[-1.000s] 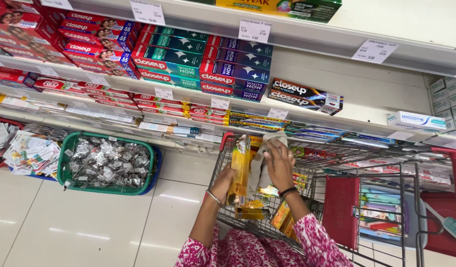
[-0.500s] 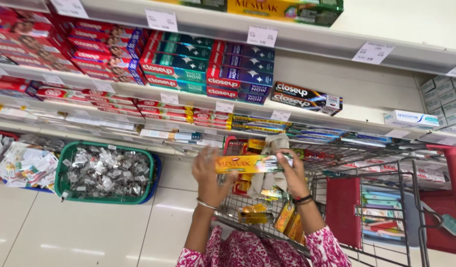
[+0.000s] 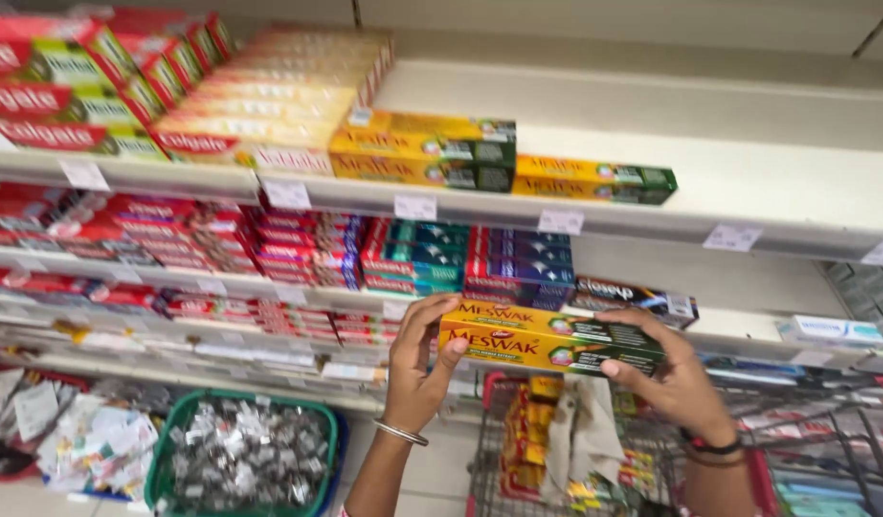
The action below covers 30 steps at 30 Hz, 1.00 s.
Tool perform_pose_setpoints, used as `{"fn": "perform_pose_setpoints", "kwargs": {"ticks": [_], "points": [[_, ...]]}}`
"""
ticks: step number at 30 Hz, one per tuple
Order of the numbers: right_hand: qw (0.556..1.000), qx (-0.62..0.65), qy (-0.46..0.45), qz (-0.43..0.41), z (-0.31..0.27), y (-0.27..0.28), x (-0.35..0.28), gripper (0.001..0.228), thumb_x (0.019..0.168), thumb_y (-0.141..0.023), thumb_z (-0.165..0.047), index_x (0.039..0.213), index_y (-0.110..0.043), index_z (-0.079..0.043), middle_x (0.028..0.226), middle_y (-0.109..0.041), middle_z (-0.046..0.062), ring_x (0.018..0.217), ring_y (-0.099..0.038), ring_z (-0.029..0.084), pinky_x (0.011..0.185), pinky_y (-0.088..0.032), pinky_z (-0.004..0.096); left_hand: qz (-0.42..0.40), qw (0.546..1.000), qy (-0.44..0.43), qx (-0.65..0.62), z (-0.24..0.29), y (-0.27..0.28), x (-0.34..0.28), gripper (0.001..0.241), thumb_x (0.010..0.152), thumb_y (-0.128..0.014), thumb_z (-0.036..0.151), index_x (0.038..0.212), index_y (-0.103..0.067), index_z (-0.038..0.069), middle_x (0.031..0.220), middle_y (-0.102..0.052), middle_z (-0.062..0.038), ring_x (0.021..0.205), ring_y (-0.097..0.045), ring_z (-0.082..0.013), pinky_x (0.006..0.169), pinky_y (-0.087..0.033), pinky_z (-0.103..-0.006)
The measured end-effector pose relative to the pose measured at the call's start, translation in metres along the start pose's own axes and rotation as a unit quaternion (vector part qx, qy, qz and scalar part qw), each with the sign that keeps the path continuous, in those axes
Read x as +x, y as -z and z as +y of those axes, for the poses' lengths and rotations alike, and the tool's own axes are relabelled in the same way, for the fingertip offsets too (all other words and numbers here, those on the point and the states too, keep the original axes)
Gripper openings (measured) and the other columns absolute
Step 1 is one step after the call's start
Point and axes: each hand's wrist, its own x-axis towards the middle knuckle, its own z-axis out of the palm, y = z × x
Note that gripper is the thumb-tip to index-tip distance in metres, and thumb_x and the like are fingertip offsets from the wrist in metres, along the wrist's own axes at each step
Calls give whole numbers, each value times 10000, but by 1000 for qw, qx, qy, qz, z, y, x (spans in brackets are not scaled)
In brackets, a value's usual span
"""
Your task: Clean the store shelves and organize the toothpaste boxes.
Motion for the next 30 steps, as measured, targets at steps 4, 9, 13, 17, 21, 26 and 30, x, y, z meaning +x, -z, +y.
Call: {"fn": "perform_pose_setpoints", "kwargs": {"ticks": [4, 9, 13, 17, 21, 26, 30], "points": [[973, -196, 119, -3, -61, -2, 67, 560, 784, -810, -217, 1310, -662, -92, 1183, -727, 71, 1045, -708, 186, 909, -565, 319, -23, 982, -140, 122, 41, 31, 74, 389, 979, -692, 137, 1349, -596, 60, 1407, -605, -120, 1295, -611, -265, 1090, -513, -385], [929, -286, 228, 63, -126, -23, 150, 618, 812, -802, -233, 1369, -606, -53, 1233, -674, 126, 1134, -675, 245, 961, -538, 372, -32, 931, -261, 252, 66, 69, 173, 371, 937, -732, 68, 1282, -599, 46, 1395, -644, -151, 1355, -591, -357, 1157, -463, -444], [903, -338, 253, 80, -128, -23, 224, 553, 874, -805, -239, 1367, -640, -51, 1221, -651, 168, 1125, -669, 299, 967, -538, 387, -18, 897, -297, 327, 74, 88, 243, 352, 929, -737, 66, 1254, -605, 46, 1372, -640, -161, 1322, -588, -368, 1130, -473, -453], [853, -477, 199, 72, -108, -27, 293, 478, 830, -838, -257, 1239, -713, -42, 1174, -678, 175, 1095, -657, 366, 940, -521, 466, -67, 887, -234, 392, 80, 96, 293, 343, 901, -733, 61, 1224, -618, 50, 1256, -663, -176, 1201, -612, -384, 1042, -476, -481], [876, -471, 95, 29, -91, -33, 329, 484, 793, -843, -294, 1193, -725, -50, 1186, -689, 161, 1063, -678, 334, 928, -544, 453, -79, 869, -178, 455, 49, 103, 324, 353, 887, -735, 81, 1223, -626, 78, 1171, -681, -176, 1116, -638, -361, 1050, -422, -536], [892, -448, 50, -26, -75, -36, 345, 510, 772, -836, -284, 1211, -721, -51, 1192, -699, 172, 1047, -693, 324, 931, -553, 416, -136, 822, -97, 544, 41, 108, 338, 362, 802, -778, 159, 1152, -686, 134, 1037, -735, -154, 1102, -644, -341, 1054, -358, -589], [898, -429, 34, -94, -48, -19, 354, 487, 833, -793, -312, 1230, -711, -42, 1226, -705, 167, 1064, -699, 321, 954, -544, 413, -185, 792, 12, 581, 52, 105, 335, 205, 861, -657, 125, 1034, -750, 182, 1050, -781, -52, 1107, -677, -244, 1182, -236, -608]]}}
